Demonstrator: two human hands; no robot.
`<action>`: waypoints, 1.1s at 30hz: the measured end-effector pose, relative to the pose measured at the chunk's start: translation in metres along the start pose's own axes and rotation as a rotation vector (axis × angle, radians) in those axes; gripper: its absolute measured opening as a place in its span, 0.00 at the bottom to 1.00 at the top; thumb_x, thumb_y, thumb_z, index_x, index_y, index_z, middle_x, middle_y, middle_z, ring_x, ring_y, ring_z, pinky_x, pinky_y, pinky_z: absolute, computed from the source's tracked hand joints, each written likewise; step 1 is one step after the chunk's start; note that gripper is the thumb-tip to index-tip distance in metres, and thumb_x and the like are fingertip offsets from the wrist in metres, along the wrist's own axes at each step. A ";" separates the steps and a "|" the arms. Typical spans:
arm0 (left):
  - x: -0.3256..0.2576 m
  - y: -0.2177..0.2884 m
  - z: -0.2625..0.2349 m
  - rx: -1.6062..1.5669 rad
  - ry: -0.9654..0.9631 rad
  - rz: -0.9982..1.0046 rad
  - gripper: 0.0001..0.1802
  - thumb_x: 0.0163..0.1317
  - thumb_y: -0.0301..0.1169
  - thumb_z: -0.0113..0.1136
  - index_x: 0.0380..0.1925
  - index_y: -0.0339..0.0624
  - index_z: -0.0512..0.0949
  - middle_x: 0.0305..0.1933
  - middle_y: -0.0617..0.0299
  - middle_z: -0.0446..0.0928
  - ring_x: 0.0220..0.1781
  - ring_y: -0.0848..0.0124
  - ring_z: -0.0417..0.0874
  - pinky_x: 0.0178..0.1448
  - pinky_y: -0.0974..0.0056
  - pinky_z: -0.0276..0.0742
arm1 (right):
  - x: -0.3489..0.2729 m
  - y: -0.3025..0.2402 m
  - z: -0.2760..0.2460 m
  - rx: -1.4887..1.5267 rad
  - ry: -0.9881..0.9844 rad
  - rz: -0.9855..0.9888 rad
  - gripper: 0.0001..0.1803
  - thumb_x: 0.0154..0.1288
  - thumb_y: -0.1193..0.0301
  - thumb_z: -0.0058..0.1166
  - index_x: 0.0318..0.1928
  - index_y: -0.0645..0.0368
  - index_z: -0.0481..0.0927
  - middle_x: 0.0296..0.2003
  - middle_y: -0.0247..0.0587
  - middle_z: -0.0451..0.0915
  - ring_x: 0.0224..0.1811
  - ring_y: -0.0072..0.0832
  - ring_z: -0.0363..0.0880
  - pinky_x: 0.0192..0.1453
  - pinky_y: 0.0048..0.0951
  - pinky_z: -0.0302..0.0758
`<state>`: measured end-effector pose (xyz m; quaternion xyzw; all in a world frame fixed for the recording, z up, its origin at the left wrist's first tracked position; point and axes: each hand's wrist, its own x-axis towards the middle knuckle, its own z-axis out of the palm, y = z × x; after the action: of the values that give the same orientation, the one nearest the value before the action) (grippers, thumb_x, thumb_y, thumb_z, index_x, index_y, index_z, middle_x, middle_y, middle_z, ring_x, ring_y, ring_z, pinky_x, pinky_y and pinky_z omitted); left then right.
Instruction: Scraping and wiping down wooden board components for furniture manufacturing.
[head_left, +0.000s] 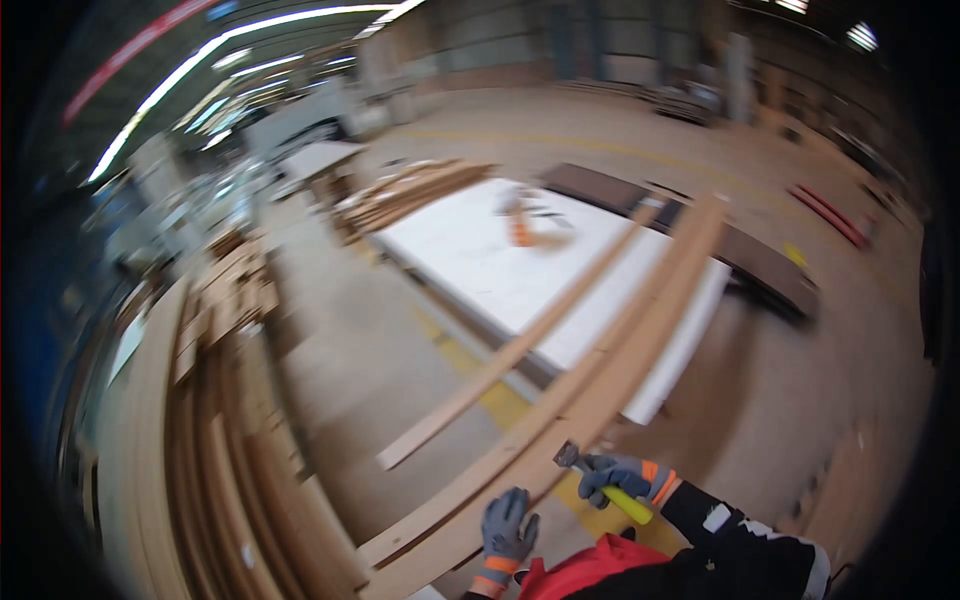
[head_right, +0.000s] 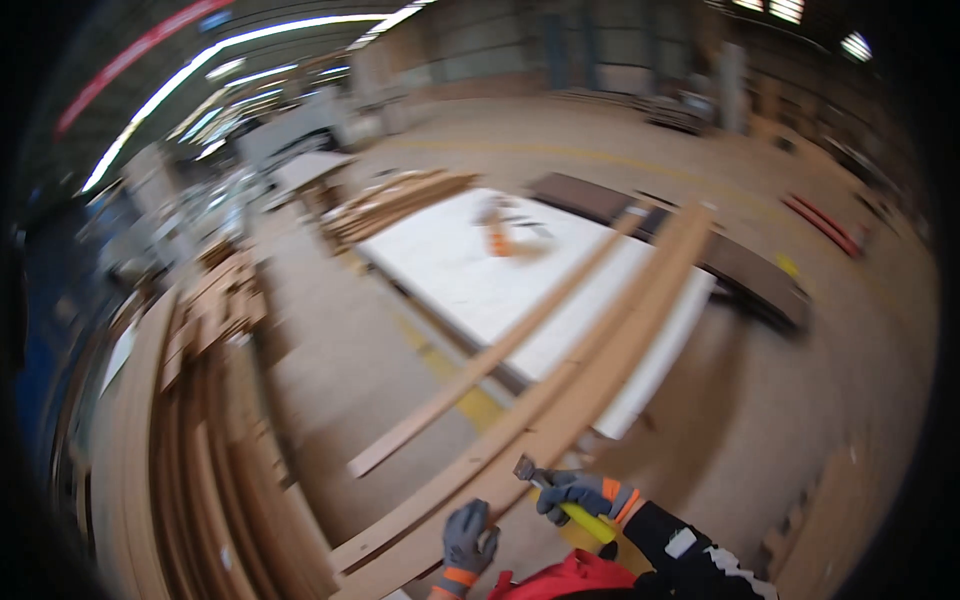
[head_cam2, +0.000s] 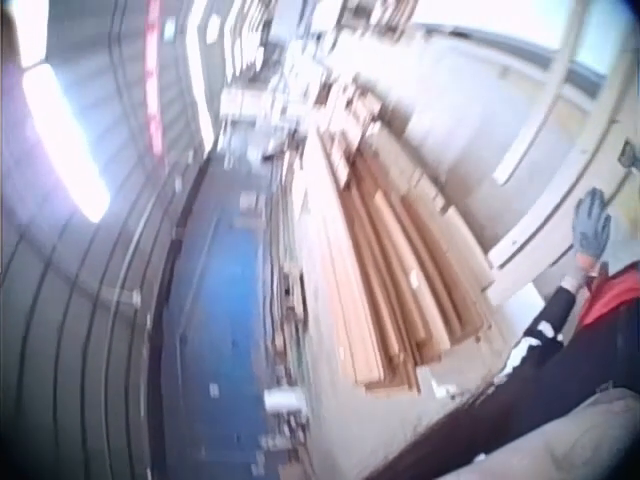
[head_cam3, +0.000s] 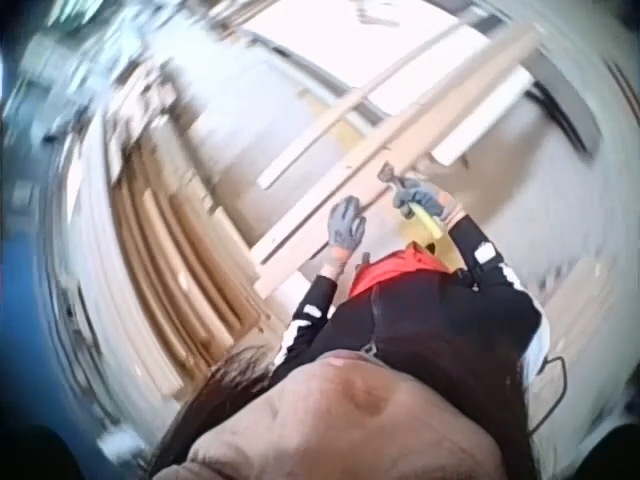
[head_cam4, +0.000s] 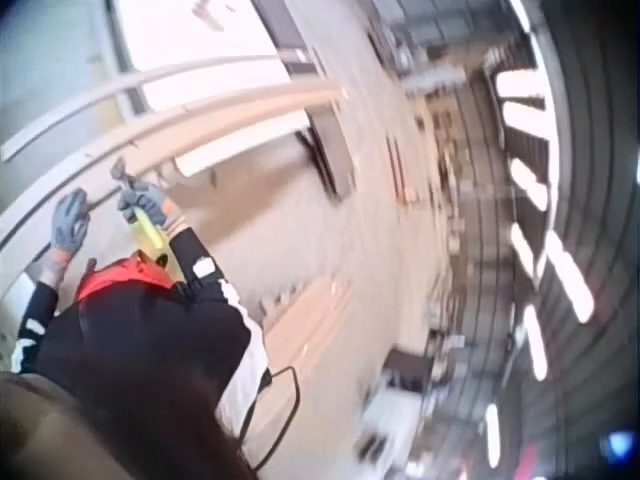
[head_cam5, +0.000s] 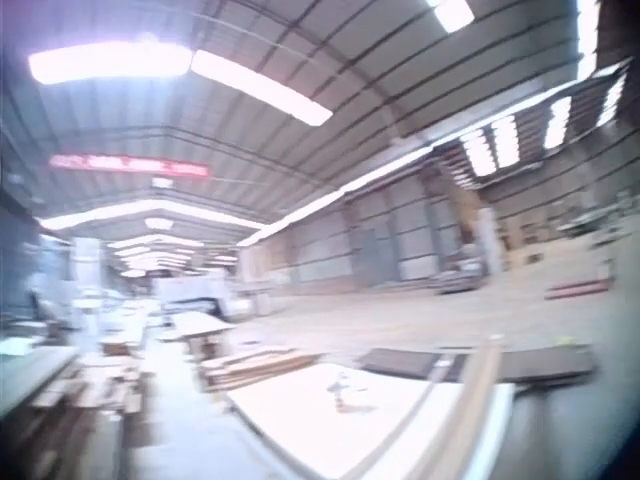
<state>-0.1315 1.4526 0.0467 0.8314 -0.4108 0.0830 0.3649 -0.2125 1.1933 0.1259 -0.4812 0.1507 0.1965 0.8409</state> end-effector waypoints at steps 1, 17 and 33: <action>0.021 0.006 0.020 -0.012 -0.028 0.054 0.31 0.52 0.37 0.65 0.57 0.40 0.72 0.59 0.46 0.72 0.61 0.51 0.72 0.64 0.48 0.65 | -0.017 0.043 -0.071 0.028 0.065 -0.045 0.17 0.67 0.61 0.54 0.52 0.55 0.74 0.36 0.41 0.80 0.31 0.28 0.79 0.38 0.32 0.79; 0.275 0.109 0.294 0.513 -0.444 0.007 0.58 0.44 0.59 0.67 0.72 0.47 0.53 0.74 0.45 0.52 0.76 0.52 0.52 0.76 0.52 0.48 | -0.302 0.230 -0.257 -0.249 1.103 0.444 0.18 0.62 0.64 0.55 0.48 0.61 0.73 0.26 0.46 0.80 0.19 0.32 0.80 0.22 0.33 0.77; 0.361 0.075 0.246 0.391 -0.736 -0.042 0.31 0.47 0.42 0.68 0.52 0.39 0.77 0.50 0.48 0.79 0.53 0.49 0.76 0.62 0.52 0.68 | -0.224 0.054 -0.450 -0.399 0.997 0.281 0.21 0.61 0.64 0.53 0.55 0.50 0.72 0.23 0.37 0.78 0.18 0.26 0.76 0.22 0.30 0.73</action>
<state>0.0079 1.0323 0.0683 0.8674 -0.4734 -0.1506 0.0305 -0.4639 0.7852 -0.0364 -0.6409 0.5534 0.0800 0.5259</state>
